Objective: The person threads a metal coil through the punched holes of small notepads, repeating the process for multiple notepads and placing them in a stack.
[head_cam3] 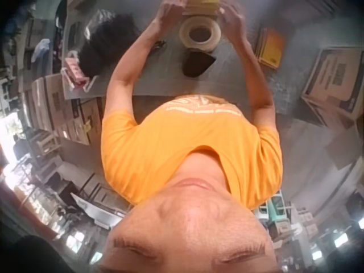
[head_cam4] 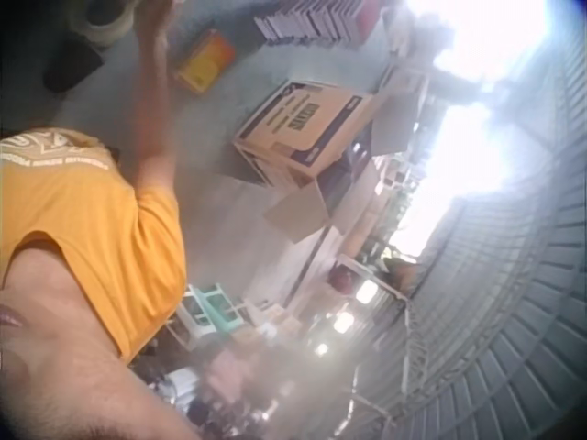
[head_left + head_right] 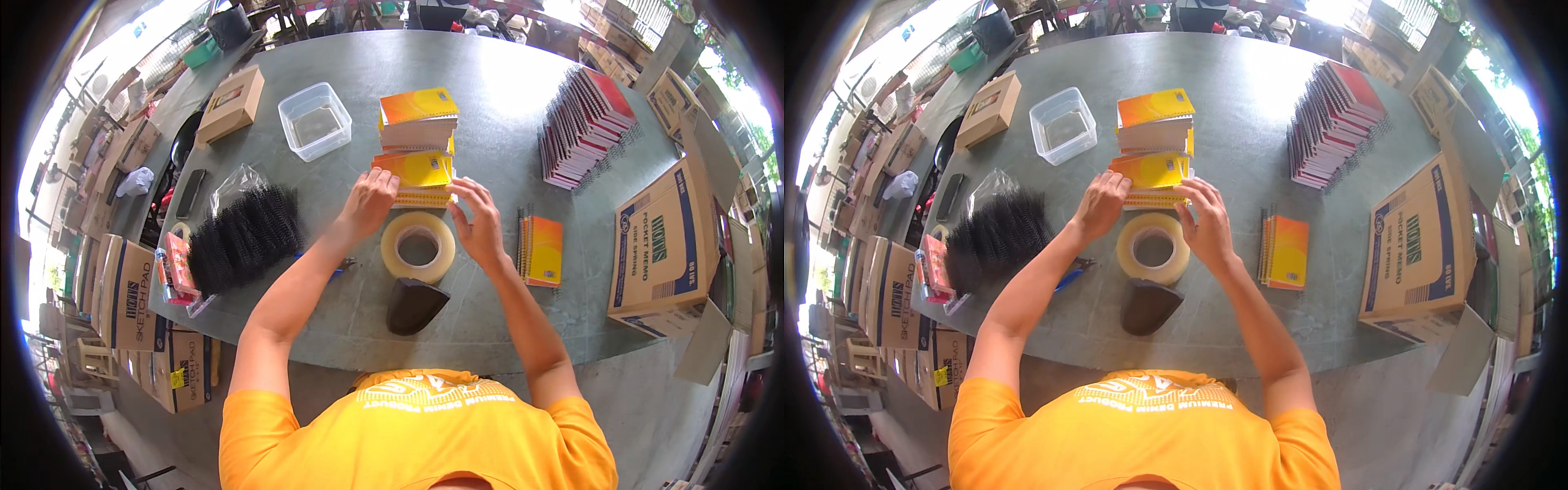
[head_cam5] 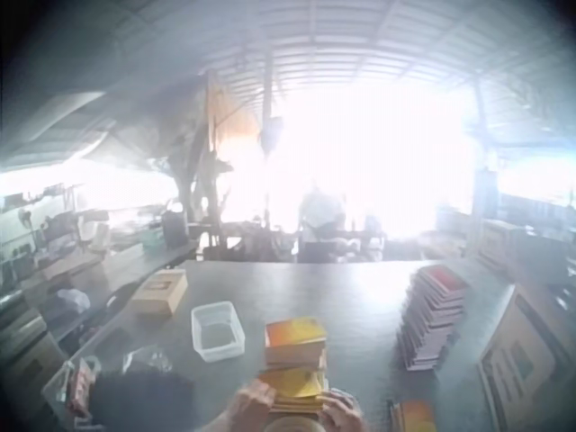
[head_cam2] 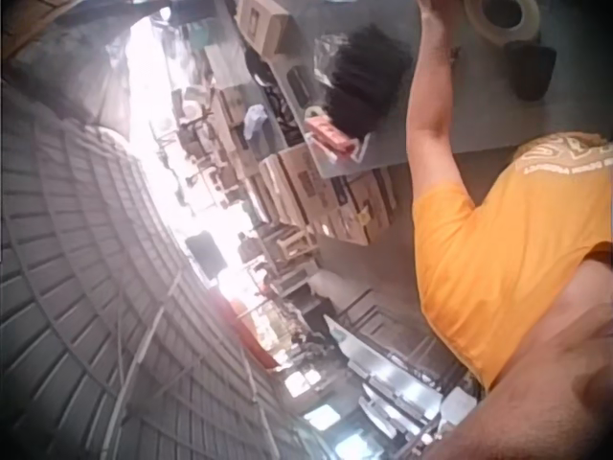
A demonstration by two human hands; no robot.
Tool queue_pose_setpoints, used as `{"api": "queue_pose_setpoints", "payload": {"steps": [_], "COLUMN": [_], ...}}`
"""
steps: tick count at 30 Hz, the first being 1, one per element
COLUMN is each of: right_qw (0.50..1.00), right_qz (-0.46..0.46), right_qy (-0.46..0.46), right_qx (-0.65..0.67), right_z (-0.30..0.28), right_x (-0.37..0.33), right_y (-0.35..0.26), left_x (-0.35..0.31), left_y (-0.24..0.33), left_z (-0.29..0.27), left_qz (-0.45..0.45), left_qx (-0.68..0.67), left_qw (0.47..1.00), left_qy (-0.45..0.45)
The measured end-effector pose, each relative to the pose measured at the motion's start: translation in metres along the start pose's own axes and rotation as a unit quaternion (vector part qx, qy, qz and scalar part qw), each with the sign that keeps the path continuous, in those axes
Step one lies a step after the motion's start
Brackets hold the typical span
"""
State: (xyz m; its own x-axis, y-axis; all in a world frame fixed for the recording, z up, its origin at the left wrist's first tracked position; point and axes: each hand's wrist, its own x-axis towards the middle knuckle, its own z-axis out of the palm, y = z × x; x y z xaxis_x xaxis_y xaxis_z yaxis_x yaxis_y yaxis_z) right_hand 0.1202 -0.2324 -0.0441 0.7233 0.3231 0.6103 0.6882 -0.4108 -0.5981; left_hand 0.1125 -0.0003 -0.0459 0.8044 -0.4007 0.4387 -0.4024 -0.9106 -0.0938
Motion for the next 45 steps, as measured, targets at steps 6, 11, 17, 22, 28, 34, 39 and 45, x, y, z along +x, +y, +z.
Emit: {"api": "queue_pose_setpoints", "payload": {"steps": [6, 11, 17, 22, 28, 34, 39, 45], "right_qw": [0.995, 0.967, 0.864, 0.867, 0.877, 0.991, 0.968, 0.97], "right_qz": [0.043, 0.148, 0.295, 0.259, 0.308, -0.08, 0.005, -0.019], "right_qy": [0.084, -0.071, -0.089, -0.03, -0.039, 0.019, -0.223, -0.211], "right_qx": [-0.014, 0.197, 0.397, 0.424, 0.366, -0.108, -0.118, -0.119], "right_z": [-0.014, -0.022, 0.03, 0.01, 0.028, 0.003, 0.02, 0.016], "right_x": [0.005, 0.002, -0.061, -0.043, -0.054, -0.007, -0.03, -0.022], "right_y": [-0.003, -0.005, 0.009, -0.01, -0.01, -0.078, -0.064, -0.066], "left_x": [0.025, 0.0, -0.057, -0.045, -0.056, -0.064, -0.063, -0.091], "left_y": [-0.007, 0.023, 0.055, 0.056, 0.059, 0.053, -0.025, -0.08], "left_z": [-0.043, -0.065, -0.006, -0.015, 0.01, 0.002, -0.008, 0.005], "left_qz": [-0.025, -0.048, -0.303, -0.279, -0.262, -0.215, -0.139, -0.413], "left_qx": [-0.115, -0.25, -0.681, -0.72, -0.695, -0.636, -0.302, -0.018], "left_qw": [0.983, 0.965, 0.666, 0.634, 0.67, 0.735, 0.933, 0.869], "left_qy": [0.141, 0.067, -0.008, -0.034, -0.022, -0.094, -0.137, -0.271]}}
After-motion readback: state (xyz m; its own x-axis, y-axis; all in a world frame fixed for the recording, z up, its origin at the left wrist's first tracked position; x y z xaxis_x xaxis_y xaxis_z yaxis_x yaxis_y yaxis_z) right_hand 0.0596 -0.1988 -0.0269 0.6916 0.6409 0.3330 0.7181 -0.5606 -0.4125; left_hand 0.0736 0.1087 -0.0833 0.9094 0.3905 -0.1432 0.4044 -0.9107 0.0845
